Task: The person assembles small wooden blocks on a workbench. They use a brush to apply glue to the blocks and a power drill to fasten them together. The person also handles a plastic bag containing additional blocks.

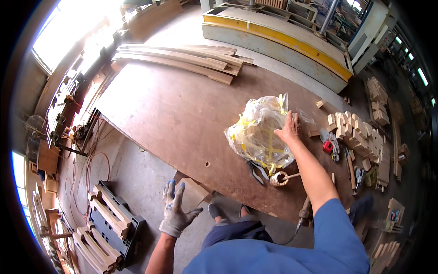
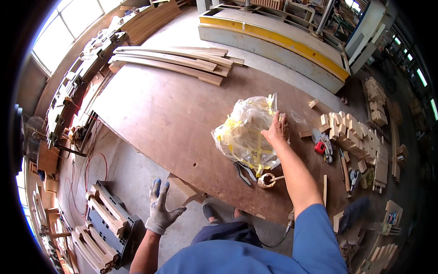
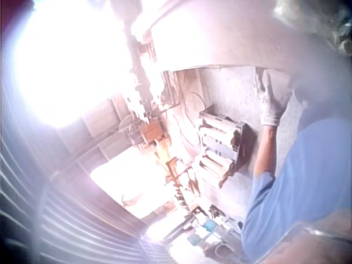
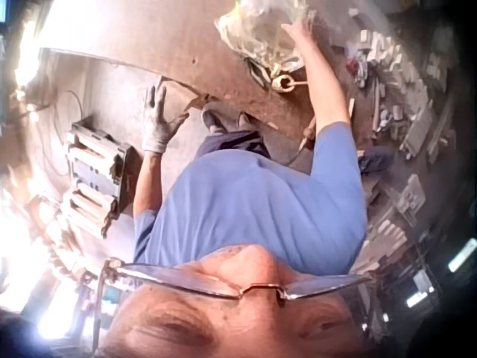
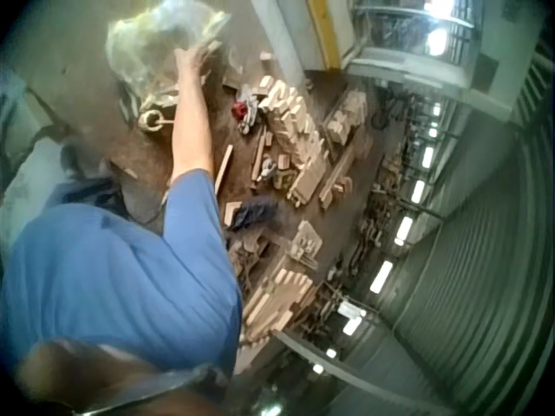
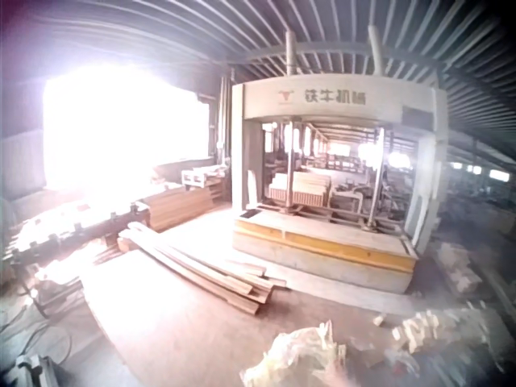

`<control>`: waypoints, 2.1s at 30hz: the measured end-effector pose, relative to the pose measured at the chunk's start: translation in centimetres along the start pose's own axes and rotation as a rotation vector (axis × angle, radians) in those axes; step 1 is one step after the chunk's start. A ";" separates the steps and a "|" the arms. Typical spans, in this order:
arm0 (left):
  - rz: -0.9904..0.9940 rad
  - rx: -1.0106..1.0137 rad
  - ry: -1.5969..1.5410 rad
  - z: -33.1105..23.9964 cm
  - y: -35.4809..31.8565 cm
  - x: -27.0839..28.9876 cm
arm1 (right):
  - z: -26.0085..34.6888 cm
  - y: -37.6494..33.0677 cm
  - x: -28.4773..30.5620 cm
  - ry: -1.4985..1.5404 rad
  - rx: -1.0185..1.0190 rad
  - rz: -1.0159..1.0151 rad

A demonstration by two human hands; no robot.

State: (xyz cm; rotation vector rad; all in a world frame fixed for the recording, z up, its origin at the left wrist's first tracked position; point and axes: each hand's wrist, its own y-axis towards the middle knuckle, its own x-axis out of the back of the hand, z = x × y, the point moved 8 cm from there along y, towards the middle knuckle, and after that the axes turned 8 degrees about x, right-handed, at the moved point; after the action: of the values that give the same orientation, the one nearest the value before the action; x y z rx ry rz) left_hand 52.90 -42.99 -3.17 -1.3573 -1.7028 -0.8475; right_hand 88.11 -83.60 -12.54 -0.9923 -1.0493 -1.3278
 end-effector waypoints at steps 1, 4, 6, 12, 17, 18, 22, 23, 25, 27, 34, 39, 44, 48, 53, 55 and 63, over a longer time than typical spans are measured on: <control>-0.012 0.011 -0.008 -0.4 -0.4 0.3 | -0.1 1.2 -0.9 0.023 -0.027 0.073; -0.041 0.019 -0.021 -1.8 -0.8 0.8 | -1.3 3.7 -3.5 -0.012 -0.020 0.200; -0.039 0.017 -0.041 -3.3 -0.3 1.1 | -1.0 4.7 -4.5 -0.004 0.165 0.205; -0.036 -0.104 -0.196 -9.7 5.0 1.2 | 1.1 5.9 5.1 0.204 0.420 -0.169; 0.006 -0.325 -0.323 -15.4 11.2 -2.5 | 4.9 3.5 11.2 0.308 0.562 -0.062; 0.039 -0.341 -0.373 -16.3 12.5 -3.9 | 5.2 2.7 11.0 0.353 0.541 -0.007; 0.255 -0.098 -0.530 -17.2 17.2 -12.0 | 3.5 1.7 7.4 0.642 0.345 0.215; 0.349 -0.006 -0.534 -17.0 17.8 -14.3 | 2.9 1.6 7.0 0.545 0.292 0.220; 0.449 0.001 -0.473 -17.5 18.4 -17.5 | 1.4 1.3 6.3 0.347 0.179 0.229; 0.535 0.000 -0.407 -17.9 18.2 -19.9 | -0.4 0.9 5.8 0.300 0.124 0.269; 0.780 0.002 -0.097 -17.6 17.0 -23.4 | -1.8 0.8 7.0 0.194 0.086 0.222; 0.863 0.018 0.085 -16.7 17.5 -22.6 | 0.9 0.1 7.2 0.307 0.188 0.289; 0.631 -0.008 -0.193 -18.8 19.4 -19.0 | 1.5 -0.9 8.2 0.372 0.232 0.277; 0.617 -0.055 -0.211 -20.4 20.0 -18.4 | 0.9 -1.8 8.6 0.330 0.250 0.242; 0.579 -0.053 -0.240 -20.6 19.7 -19.8 | 0.2 -3.6 6.8 0.155 0.358 0.501; 0.460 -0.048 -0.240 -20.7 20.9 -18.7 | 0.3 -4.3 6.1 0.239 0.309 0.653; -0.212 -0.013 -0.243 -19.1 28.7 -10.7 | -8.0 2.7 0.1 0.445 -0.225 0.467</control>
State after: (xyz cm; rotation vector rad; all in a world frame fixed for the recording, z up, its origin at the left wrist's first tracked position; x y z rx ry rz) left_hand 85.53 -58.52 -2.80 -1.3485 -2.0611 -0.8383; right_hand 91.00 -91.30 -14.32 -0.9709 -0.3098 -1.2080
